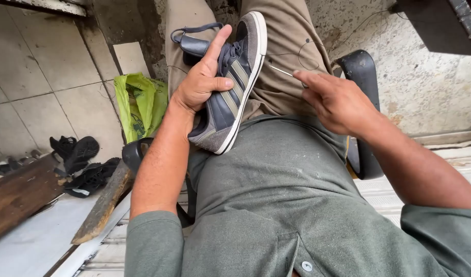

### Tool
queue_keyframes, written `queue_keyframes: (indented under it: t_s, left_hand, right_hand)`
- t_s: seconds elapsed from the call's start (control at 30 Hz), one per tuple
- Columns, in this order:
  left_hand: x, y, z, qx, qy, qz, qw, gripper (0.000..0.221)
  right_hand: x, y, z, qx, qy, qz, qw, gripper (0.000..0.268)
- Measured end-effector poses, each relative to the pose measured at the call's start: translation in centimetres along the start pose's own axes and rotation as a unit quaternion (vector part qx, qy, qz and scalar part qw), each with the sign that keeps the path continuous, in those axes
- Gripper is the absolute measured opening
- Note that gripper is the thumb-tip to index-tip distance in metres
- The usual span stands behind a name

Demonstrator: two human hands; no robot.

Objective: Repairing a sneaker by hand-stitching the sole and upper using a specialized tool.

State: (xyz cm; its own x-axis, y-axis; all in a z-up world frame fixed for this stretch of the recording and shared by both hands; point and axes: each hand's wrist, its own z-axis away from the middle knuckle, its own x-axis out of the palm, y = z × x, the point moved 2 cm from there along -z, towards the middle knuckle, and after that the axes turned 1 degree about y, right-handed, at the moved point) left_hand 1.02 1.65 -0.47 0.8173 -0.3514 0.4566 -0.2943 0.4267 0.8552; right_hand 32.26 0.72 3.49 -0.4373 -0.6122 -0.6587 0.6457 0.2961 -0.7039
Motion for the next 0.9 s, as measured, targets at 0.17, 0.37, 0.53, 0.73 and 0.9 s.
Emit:
queue_keyframes:
  t_s: [0.17, 0.37, 0.53, 0.73, 0.9]
  left_hand:
    - [0.3, 0.3, 0.0, -0.010, 0.001, 0.035, 0.999, 0.099]
    - [0.3, 0.2, 0.1, -0.018, -0.001, 0.060, 0.998, 0.101]
    - [0.1, 0.1, 0.0, -0.005, 0.003, 0.025, 1.000, 0.099]
    - [0.1, -0.1, 0.1, -0.008, -0.004, 0.060, 0.998, 0.100]
    - [-0.2, -0.3, 0.0, 0.011, -0.009, 0.021, 1.000, 0.098]
  right_hand:
    - [0.6, -0.1, -1.4, 0.053, -0.026, -0.032, 0.998, 0.049]
    - [1.1, 0.2, -1.5, 0.005, 0.008, -0.051, 0.999, 0.046]
    - [1.3, 0.4, -1.5, -0.001, 0.014, -0.060, 0.998, 0.046]
    - [1.6, 0.7, -1.6, 0.003, 0.013, -0.055, 0.998, 0.046]
    - [1.6, 0.9, -1.7, -0.020, 0.022, -0.031, 0.999, 0.045]
